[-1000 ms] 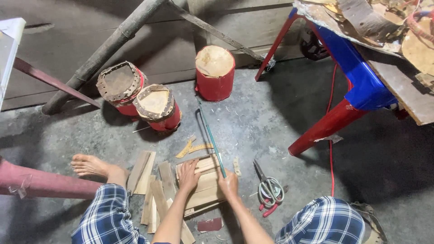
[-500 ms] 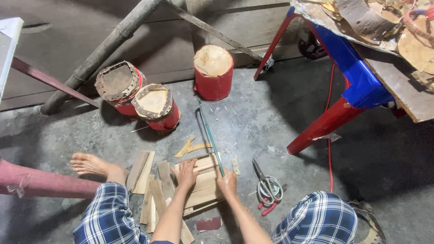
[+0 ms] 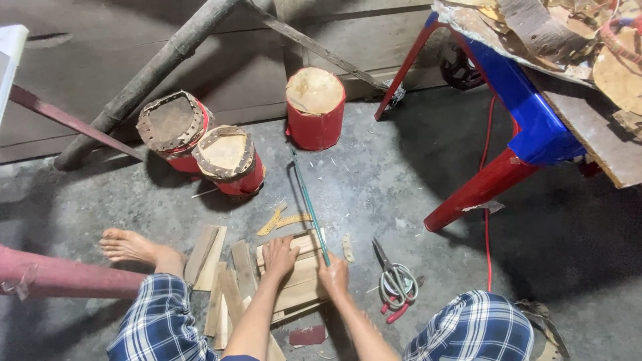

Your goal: A person is sitting on the floor and using a hand saw to cut through small wooden planks, using their feet to help stabilize the wood.

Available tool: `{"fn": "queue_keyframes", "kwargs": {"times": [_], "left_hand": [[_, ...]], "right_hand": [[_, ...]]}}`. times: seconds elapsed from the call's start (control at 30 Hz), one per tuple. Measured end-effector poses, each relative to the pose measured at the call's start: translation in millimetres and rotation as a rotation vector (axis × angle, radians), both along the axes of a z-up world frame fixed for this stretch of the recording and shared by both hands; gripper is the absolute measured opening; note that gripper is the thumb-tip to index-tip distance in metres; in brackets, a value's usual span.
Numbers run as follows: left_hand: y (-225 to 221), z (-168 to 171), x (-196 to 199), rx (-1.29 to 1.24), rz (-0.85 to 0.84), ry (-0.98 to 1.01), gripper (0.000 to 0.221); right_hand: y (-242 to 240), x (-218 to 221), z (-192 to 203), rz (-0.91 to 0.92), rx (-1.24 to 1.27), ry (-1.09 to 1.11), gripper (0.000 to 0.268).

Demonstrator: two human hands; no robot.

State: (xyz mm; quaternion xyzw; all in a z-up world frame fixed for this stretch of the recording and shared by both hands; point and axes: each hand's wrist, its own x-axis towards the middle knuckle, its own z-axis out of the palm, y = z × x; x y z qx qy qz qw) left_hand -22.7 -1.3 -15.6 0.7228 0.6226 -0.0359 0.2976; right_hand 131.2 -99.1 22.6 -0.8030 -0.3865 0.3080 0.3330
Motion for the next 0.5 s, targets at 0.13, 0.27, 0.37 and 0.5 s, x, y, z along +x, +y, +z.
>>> {"fn": "queue_keyframes", "kwargs": {"times": [0.13,0.27,0.37,0.5], "left_hand": [[-1.0,-21.7,4.9,0.198,0.027,0.009,0.045],[5.0,-30.6,13.9,0.158,0.016,-0.033,0.039],[5.4,-18.0,13.8,0.072,0.033,-0.065,0.042],[5.1,-11.2,16.8,0.027,0.051,-0.079,0.049]], "right_hand": [[-1.7,5.4,12.0,0.068,0.142,-0.075,0.029],[-1.2,8.9,8.6,0.059,0.209,-0.109,0.023],[-2.0,6.8,6.4,0.072,0.223,-0.117,0.022],[-2.4,6.1,15.0,0.063,0.170,-0.114,0.027]]}}
